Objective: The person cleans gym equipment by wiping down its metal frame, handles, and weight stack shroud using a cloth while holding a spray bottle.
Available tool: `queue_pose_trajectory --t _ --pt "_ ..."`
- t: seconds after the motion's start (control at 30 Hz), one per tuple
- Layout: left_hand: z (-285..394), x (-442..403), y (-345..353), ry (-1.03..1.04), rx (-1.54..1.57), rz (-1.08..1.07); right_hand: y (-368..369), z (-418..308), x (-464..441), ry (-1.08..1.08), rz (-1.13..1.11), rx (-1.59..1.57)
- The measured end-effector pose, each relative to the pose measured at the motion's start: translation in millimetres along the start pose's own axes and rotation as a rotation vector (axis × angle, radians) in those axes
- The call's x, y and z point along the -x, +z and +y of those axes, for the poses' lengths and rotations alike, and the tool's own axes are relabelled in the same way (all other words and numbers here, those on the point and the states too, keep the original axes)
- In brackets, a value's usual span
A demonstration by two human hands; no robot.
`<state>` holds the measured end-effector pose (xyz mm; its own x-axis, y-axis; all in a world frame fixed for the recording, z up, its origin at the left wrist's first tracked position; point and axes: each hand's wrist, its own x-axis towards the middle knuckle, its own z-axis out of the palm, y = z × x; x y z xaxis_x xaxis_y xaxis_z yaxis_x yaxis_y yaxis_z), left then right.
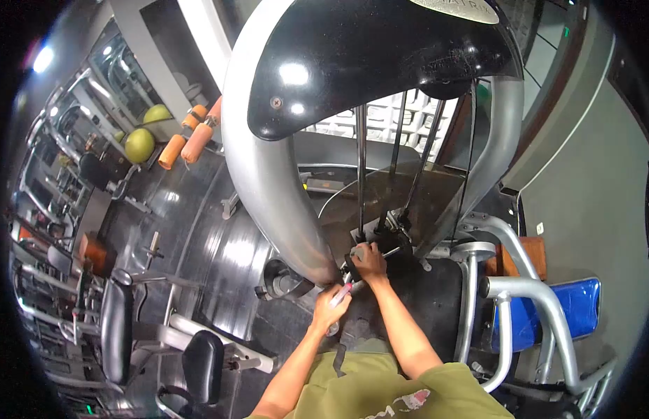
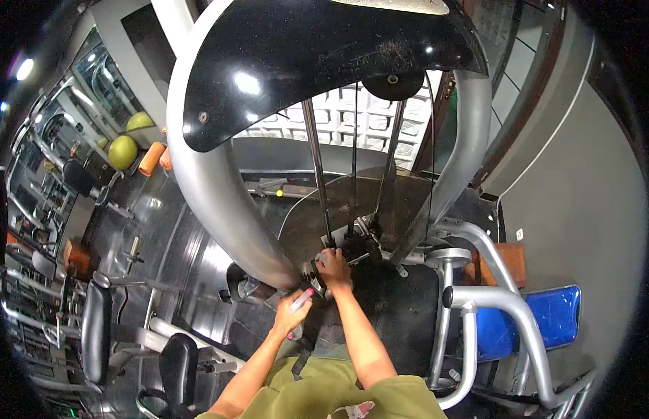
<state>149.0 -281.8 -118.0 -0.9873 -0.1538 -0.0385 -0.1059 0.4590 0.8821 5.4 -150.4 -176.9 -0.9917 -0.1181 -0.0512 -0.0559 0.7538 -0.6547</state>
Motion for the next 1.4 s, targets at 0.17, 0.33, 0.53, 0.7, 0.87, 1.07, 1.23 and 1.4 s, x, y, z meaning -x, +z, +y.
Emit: queue_pose_trajectory --t 0.17,0.33,0.53,0.7,0.87,1.07,1.23,1.4 --pt "-3.1 -1.6 -1.4 0.055 -0.018 0.030 -32.1 11.5 -12.6 -0.163 -0.040 -0.123" --pt "15.5 4.3 -12.5 -0.171 0.108 -0.031 -61.5 22.7 -2.6 -0.549 -0.356 -0.029" --pt "22.7 6.7 -17.2 -0.197 0.107 -0.019 -50.8 22.8 -13.1 -0.596 -0.350 -0.012" --pt "29.5 6.8 -18.6 -0.205 0.132 -0.043 -37.3 10.2 -34.1 -0.361 -0.272 0.082" --pt "20.7 5.8 -19.8 -0.229 0.149 -0.068 -42.5 9.9 -28.0 -0.406 -0.298 -0.053" --pt "10.5 2.8 -15.1 -0.218 0.148 -0.083 -49.5 25.7 4.2 -0.759 -0.410 0.023" --pt "10.6 0.8 -18.5 -0.229 0.170 -0.094 -36.4 15.4 -6.4 -0.576 -0.340 -0.062" --pt "5.7 0.6 -20.3 -0.232 0.172 -0.097 -17.4 13.8 -33.3 -0.369 -0.250 -0.091"
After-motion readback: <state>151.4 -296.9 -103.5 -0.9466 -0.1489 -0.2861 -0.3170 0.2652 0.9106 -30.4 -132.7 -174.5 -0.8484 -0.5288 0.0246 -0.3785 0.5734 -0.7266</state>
